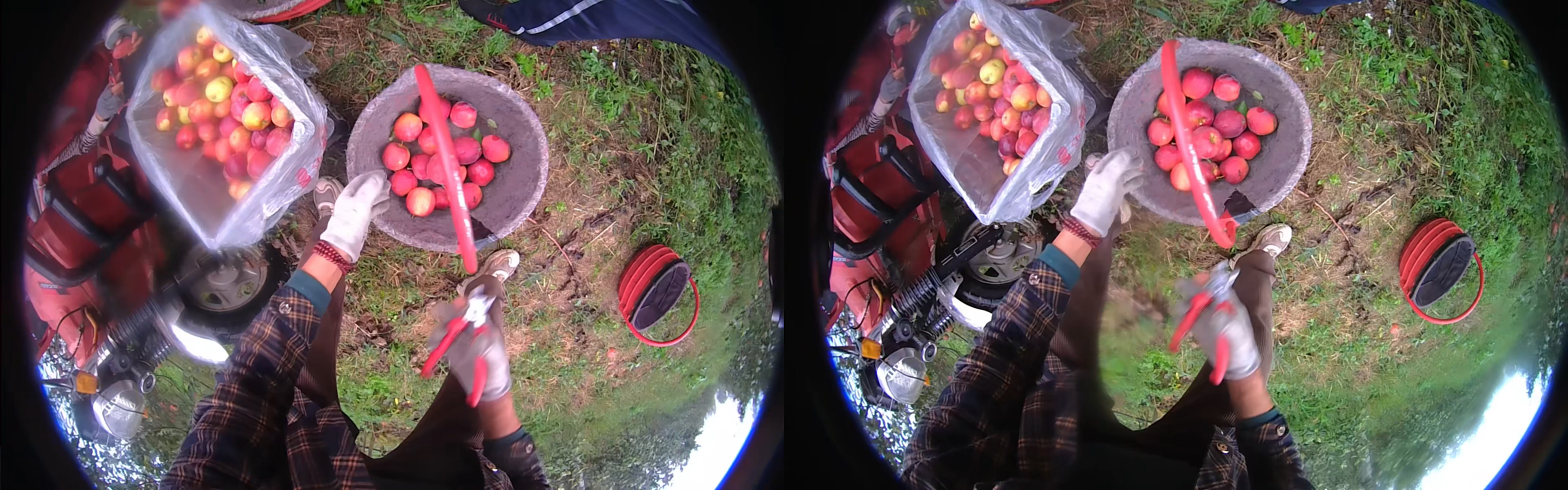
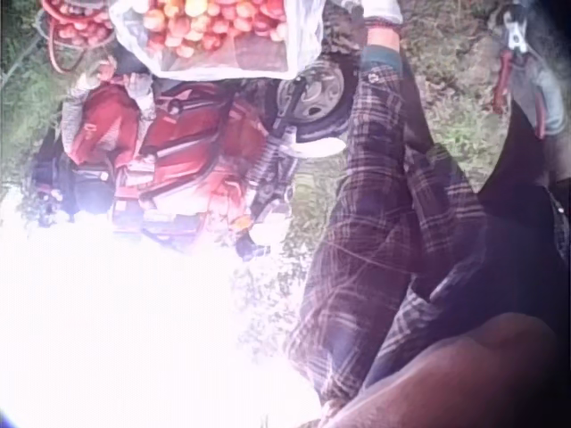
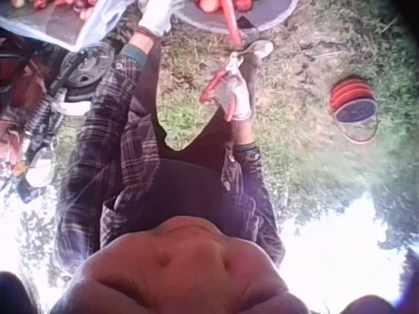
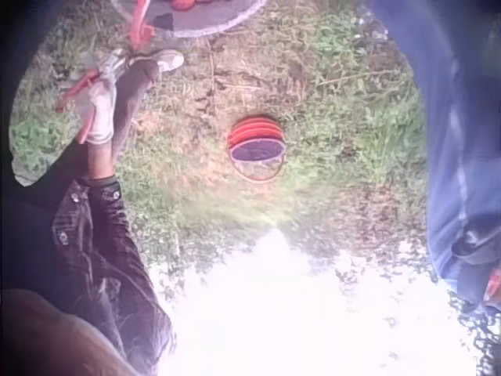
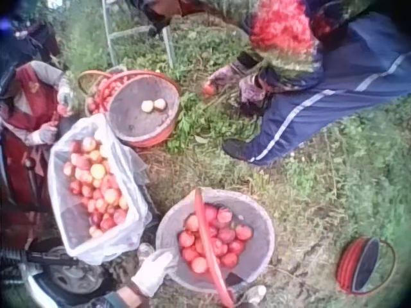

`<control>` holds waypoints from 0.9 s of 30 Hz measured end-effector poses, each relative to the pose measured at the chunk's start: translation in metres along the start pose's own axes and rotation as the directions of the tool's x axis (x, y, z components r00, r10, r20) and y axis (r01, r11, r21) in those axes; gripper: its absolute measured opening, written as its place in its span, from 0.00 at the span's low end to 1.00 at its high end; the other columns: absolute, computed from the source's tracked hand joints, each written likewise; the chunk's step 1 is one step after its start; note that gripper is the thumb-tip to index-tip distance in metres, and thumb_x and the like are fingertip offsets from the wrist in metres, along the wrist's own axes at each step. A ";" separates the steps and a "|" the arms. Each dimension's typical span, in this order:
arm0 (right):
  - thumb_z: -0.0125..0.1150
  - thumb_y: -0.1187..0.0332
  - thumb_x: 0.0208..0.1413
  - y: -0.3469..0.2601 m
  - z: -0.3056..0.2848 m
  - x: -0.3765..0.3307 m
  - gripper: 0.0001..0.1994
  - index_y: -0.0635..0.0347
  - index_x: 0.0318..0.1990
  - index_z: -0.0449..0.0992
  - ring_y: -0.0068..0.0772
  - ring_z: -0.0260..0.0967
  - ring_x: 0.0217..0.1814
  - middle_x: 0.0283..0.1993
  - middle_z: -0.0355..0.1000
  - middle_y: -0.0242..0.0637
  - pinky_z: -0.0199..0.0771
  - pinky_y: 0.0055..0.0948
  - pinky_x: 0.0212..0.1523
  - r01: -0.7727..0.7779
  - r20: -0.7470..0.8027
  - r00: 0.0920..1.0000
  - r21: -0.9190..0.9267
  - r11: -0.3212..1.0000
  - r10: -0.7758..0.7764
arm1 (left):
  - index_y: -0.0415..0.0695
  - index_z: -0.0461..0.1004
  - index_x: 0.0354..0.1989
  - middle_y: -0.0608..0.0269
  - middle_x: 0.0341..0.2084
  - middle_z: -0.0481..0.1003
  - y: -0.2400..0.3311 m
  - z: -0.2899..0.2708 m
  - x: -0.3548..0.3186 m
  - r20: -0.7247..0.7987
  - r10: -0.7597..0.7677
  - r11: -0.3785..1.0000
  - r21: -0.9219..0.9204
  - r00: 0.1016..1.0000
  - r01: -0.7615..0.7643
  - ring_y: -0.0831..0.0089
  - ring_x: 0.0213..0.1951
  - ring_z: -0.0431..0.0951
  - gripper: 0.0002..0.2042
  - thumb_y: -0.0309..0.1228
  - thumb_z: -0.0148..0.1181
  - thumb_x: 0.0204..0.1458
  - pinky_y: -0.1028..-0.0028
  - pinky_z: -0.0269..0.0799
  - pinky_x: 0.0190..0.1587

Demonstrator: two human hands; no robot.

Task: The person transfers red apples from a basket into a plastic-lined container, using pruning shears to trim stems or remove blemishes from individual apples before placing them inside. Other people are visible nearby, also handling apples.

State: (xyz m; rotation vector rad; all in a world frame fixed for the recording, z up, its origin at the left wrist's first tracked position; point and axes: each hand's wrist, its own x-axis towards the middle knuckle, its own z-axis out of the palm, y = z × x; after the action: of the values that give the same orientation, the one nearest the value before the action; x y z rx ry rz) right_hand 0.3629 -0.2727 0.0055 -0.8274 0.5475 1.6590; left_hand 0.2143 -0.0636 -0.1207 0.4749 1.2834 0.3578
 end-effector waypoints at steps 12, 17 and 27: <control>0.57 0.53 0.51 0.099 0.006 -0.108 0.37 0.68 0.63 0.53 0.34 0.59 0.59 0.59 0.60 0.44 0.57 0.32 0.60 -0.602 0.145 0.786 -0.043 0.797 0.601 | 0.38 0.49 0.61 0.39 0.46 0.65 -0.080 0.076 0.141 0.139 0.242 0.207 0.960 0.960 -0.191 0.46 0.50 0.67 0.44 0.46 0.63 0.38 0.58 0.65 0.51; 0.56 0.49 0.54 0.096 -0.001 -0.081 0.37 0.66 0.63 0.53 0.29 0.63 0.50 0.53 0.65 0.38 0.65 0.28 0.50 -0.369 -0.072 0.929 -0.108 0.923 0.363 | 0.39 0.56 0.57 0.45 0.46 0.68 -0.067 0.053 0.119 0.306 0.170 0.329 0.878 0.937 -0.347 0.50 0.48 0.69 0.40 0.44 0.66 0.37 0.60 0.66 0.51; 0.49 0.47 0.57 0.041 0.053 0.027 0.30 0.66 0.56 0.62 0.32 0.70 0.36 0.38 0.70 0.39 0.72 0.29 0.35 -0.411 -0.033 0.906 0.167 0.896 0.422 | 0.35 0.52 0.60 0.46 0.44 0.70 0.033 -0.027 -0.062 0.403 0.216 0.312 0.834 0.889 -0.454 0.58 0.47 0.73 0.42 0.33 0.70 0.36 0.67 0.70 0.49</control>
State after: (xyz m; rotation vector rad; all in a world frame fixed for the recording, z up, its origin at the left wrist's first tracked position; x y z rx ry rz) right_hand 0.3077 -0.2267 0.0161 -0.6830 0.9441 1.9500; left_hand 0.1729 -0.0635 -0.0576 1.7559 1.0433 -0.1348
